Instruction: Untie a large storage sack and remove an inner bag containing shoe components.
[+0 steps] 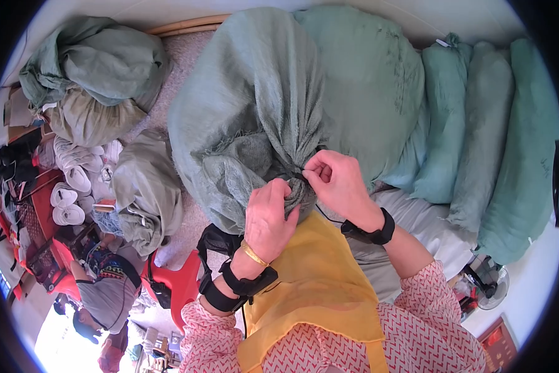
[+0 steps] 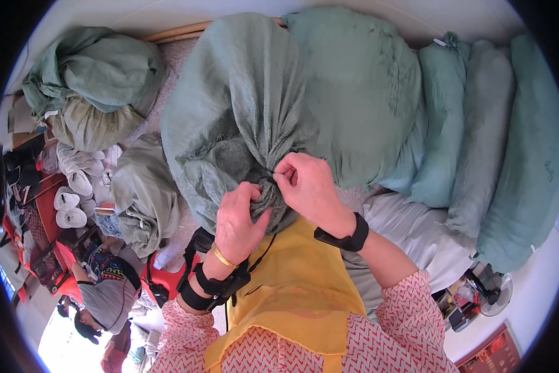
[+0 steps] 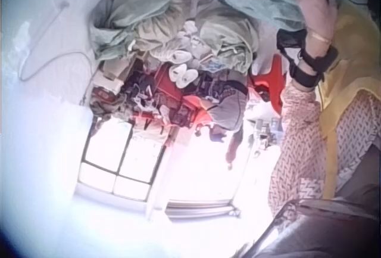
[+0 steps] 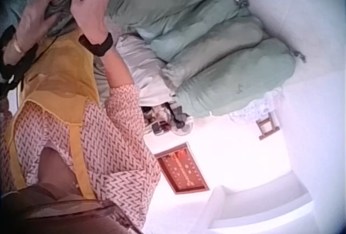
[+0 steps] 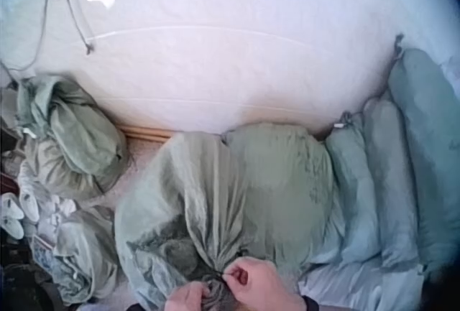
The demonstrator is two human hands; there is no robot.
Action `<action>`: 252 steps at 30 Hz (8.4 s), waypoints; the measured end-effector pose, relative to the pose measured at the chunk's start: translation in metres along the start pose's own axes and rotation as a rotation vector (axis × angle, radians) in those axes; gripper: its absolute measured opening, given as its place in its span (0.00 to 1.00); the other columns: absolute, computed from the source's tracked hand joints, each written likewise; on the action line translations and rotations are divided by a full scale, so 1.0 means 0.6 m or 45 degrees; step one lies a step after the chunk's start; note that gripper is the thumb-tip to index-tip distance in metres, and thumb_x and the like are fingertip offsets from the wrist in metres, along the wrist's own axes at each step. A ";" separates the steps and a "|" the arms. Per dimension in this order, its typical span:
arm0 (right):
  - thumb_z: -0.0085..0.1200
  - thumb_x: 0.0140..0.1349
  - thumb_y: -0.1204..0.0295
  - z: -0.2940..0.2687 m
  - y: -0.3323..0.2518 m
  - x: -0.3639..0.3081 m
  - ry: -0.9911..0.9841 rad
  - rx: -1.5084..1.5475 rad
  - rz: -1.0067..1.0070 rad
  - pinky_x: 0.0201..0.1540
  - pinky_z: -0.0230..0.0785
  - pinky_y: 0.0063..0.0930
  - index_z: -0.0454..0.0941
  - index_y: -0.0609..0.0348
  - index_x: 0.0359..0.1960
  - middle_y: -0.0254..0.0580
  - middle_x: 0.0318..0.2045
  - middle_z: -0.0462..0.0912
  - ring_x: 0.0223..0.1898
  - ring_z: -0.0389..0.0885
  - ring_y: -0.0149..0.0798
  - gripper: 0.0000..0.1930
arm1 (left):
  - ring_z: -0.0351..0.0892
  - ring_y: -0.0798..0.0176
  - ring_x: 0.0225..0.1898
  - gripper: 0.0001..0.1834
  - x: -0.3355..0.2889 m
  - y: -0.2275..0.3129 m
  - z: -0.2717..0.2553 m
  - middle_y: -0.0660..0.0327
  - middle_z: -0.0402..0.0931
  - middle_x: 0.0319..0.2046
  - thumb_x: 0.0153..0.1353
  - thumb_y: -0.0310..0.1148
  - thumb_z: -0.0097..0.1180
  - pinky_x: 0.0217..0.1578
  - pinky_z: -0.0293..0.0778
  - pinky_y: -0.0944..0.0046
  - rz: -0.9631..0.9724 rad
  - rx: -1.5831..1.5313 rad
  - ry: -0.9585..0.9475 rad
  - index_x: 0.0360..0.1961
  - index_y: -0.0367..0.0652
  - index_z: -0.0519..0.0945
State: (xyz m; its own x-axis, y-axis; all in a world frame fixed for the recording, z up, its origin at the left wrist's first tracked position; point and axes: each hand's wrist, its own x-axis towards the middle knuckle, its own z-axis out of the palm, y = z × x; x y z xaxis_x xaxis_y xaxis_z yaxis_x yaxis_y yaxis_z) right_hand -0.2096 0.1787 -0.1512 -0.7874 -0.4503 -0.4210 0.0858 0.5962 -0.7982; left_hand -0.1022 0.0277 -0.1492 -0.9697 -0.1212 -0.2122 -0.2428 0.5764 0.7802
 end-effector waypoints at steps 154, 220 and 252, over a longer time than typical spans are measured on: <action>0.46 0.69 0.76 -0.014 -0.153 -0.118 -0.264 0.556 -0.972 0.40 0.70 0.43 0.73 0.64 0.37 0.51 0.35 0.78 0.39 0.78 0.54 0.04 | 0.70 0.67 0.51 0.09 0.024 0.005 -0.083 0.62 0.72 0.51 0.68 0.27 0.48 0.55 0.66 0.67 -0.143 -0.879 -0.406 0.46 0.36 0.75; 0.38 0.79 0.66 -0.218 -0.044 -0.107 0.485 1.273 -0.315 0.38 0.76 0.32 0.74 0.64 0.33 0.47 0.33 0.81 0.31 0.81 0.37 0.18 | 0.68 0.73 0.39 0.20 0.072 -0.009 -0.064 0.71 0.66 0.34 0.51 0.18 0.65 0.45 0.67 0.72 -0.380 -0.955 -0.246 0.37 0.46 0.65; 0.52 0.71 0.76 0.061 0.035 -0.109 0.018 1.172 0.511 0.28 0.74 0.21 0.75 0.65 0.35 0.40 0.31 0.86 0.27 0.84 0.29 0.05 | 0.81 0.67 0.43 0.16 0.048 -0.067 -0.073 0.60 0.82 0.45 0.63 0.24 0.55 0.47 0.76 0.67 -0.805 -1.668 -0.392 0.53 0.39 0.73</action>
State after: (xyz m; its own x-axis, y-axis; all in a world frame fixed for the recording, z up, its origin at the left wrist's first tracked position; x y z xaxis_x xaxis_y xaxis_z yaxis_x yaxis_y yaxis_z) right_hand -0.1342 0.1964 -0.1561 -0.6034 -0.3173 -0.7316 0.7804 -0.0466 -0.6235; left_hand -0.1217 -0.0343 -0.1609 -0.6933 0.1998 -0.6924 -0.6250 -0.6451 0.4397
